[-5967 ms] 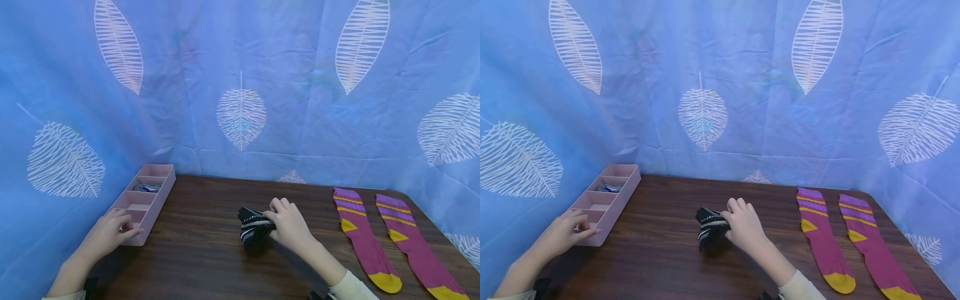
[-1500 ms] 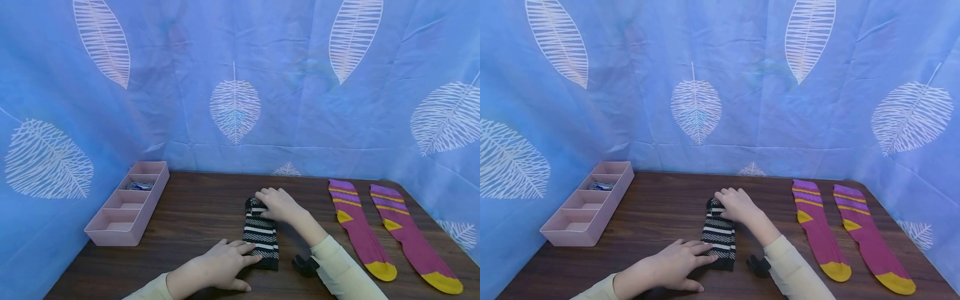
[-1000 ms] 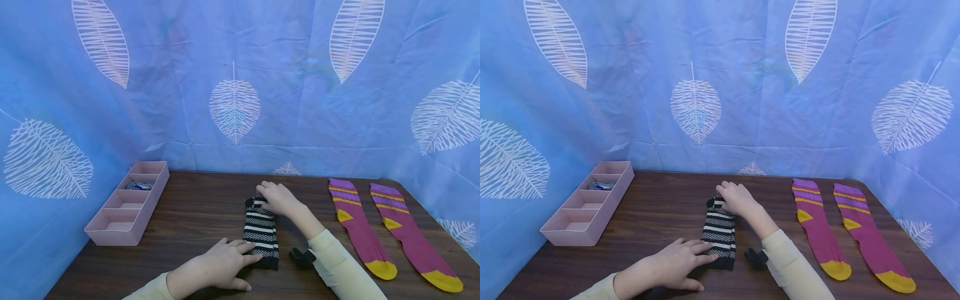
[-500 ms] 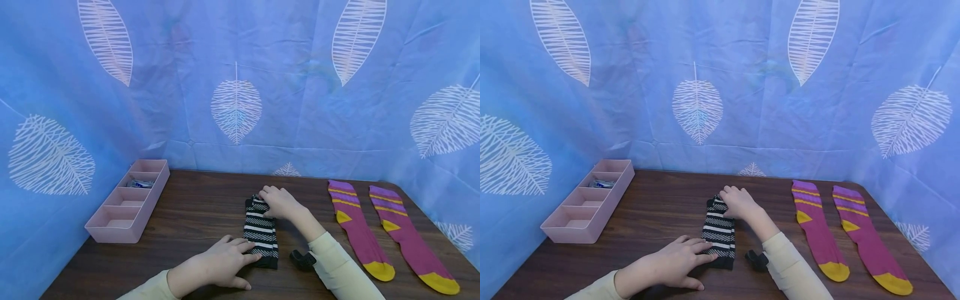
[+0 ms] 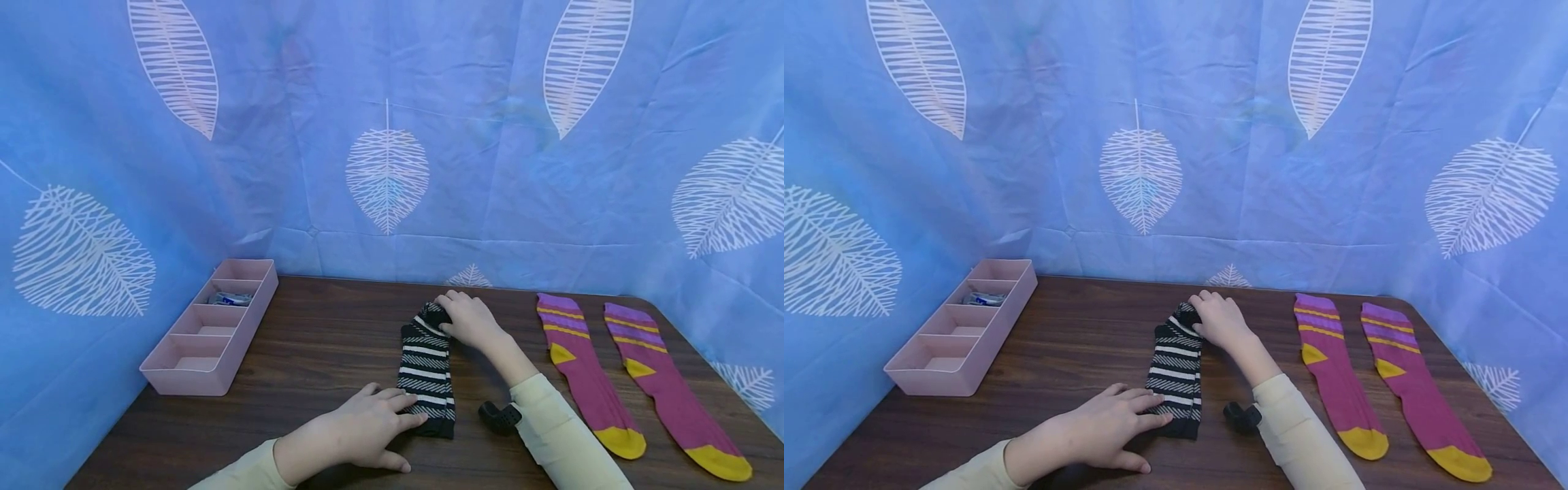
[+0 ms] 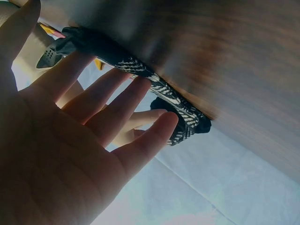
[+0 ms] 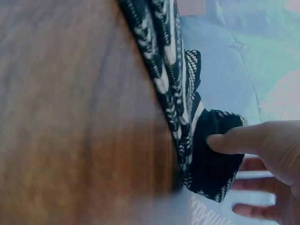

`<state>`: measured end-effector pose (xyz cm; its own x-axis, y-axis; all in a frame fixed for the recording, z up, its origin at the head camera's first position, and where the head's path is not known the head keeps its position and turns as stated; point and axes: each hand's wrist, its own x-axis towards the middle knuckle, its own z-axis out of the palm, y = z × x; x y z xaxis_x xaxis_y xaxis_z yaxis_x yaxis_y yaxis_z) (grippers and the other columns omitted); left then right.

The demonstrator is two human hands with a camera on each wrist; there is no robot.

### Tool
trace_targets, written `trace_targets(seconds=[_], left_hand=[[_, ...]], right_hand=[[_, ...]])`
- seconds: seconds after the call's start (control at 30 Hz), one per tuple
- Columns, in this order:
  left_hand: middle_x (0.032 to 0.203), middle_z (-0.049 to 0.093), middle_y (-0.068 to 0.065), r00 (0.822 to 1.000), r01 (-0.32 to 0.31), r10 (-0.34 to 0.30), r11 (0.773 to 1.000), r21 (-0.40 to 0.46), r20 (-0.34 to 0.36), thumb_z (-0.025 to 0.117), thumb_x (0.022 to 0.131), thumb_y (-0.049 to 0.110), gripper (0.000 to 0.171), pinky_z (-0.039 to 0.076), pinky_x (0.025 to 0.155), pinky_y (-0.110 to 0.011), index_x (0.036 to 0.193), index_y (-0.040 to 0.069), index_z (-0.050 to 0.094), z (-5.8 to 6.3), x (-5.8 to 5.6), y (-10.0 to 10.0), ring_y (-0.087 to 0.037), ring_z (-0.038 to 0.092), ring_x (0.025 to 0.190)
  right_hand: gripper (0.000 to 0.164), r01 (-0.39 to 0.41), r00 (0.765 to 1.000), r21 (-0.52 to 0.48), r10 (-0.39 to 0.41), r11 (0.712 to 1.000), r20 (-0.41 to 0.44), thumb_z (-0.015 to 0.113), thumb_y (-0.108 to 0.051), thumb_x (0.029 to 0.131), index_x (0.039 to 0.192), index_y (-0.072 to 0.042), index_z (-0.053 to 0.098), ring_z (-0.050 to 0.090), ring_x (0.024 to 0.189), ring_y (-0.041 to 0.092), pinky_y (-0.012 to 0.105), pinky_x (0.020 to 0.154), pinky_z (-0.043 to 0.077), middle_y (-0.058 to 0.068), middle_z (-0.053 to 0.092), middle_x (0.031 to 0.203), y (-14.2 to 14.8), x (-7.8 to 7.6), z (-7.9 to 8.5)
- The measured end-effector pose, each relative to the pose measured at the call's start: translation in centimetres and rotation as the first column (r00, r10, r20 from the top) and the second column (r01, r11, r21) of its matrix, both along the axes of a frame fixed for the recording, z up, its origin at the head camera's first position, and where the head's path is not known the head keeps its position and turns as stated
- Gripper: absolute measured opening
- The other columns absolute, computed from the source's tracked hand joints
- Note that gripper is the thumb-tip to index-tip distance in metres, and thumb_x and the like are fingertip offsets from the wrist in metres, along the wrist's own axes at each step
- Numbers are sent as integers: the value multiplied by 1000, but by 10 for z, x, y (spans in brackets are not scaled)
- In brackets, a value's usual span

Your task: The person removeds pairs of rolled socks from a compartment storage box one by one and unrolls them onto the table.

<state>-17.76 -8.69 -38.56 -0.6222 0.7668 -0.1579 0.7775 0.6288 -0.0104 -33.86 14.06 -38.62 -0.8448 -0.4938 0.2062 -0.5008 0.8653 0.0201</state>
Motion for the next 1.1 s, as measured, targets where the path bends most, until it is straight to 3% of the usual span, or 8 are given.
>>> trace_targets(seconds=[0.13,0.27,0.4,0.67,1.1], left_hand=[[153,41,5,1000,-2,2,1000,3,-6,54,86,68,69,44,103,-48,146,37,41,0,1,0,-16,44,138],[153,42,4,1000,-1,1,1000,8,-5,54,87,68,69,44,103,-49,147,37,42,0,2,1,-17,44,138],[154,41,4,1000,5,-5,1000,8,3,54,87,67,69,44,103,-48,147,36,41,0,1,2,-16,44,138],[154,40,4,1000,-2,2,1000,7,13,54,87,67,69,44,103,-48,147,36,40,1,2,-1,-16,43,139],[154,41,3,1000,6,-6,1000,9,12,55,88,66,68,44,103,-48,147,35,41,1,0,1,-16,43,139]], right_hand=[[45,46,996,-61,-51,997,-73,77,-24,84,123,-10,61,63,101,29,46,74,52,11,64,114,1,-3,-2],[37,23,995,-111,-33,994,-93,77,-20,84,116,-10,63,62,100,29,46,74,52,10,64,109,3,-4,-2],[28,-21,999,-87,18,996,-36,74,-23,86,110,-10,66,62,101,30,50,79,51,10,66,109,4,-6,-2],[44,-4,988,-28,8,1000,154,69,-33,90,127,-11,61,61,113,33,54,91,49,12,64,125,3,-15,-3],[35,85,973,-126,-55,988,224,67,-22,93,125,-10,62,65,105,31,49,82,53,14,66,124,7,-43,-4]])
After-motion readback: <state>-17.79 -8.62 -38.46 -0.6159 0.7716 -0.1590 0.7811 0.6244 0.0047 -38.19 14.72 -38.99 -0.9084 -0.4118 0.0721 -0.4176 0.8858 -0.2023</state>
